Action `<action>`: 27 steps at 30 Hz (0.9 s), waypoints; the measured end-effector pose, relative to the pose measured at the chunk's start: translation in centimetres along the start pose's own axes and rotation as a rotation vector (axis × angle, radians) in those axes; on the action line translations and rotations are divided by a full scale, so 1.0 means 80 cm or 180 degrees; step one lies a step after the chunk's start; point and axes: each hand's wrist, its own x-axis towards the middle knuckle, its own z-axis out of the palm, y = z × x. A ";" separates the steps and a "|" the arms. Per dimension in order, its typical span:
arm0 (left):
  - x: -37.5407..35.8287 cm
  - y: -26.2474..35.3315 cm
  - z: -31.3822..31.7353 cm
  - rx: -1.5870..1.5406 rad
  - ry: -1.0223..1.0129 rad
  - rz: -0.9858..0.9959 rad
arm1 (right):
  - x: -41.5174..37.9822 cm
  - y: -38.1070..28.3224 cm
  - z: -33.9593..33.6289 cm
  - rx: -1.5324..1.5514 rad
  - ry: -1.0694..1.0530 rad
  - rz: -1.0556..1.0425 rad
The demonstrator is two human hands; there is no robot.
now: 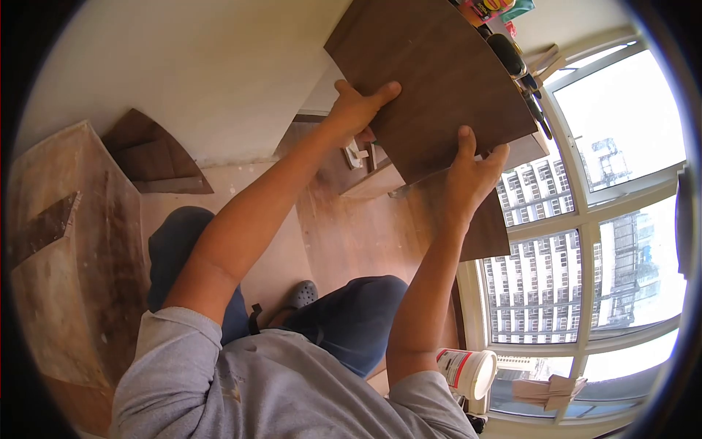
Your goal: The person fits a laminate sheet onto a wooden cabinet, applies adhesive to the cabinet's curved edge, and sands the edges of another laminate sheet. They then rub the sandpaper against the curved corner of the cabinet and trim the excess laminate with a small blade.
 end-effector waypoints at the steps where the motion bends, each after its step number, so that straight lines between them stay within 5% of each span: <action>1: -0.002 -0.001 0.002 -0.0082 0.0009 0.0040 | -0.001 -0.002 0.001 0.0052 0.0025 -0.0021; 20: 0.011 -0.015 0.004 -0.0145 0.0101 0.0165 | -0.004 -0.003 -0.004 -0.0035 -0.0068 -0.0105; 26: 0.003 -0.004 0.006 -0.0263 -0.0036 0.0558 | -0.003 0.014 0.005 0.0306 0.0374 -0.0823; 27: 0.000 0.003 0.000 -0.0061 -0.0083 0.0240 | -0.006 0.011 0.005 0.0118 0.0331 -0.0665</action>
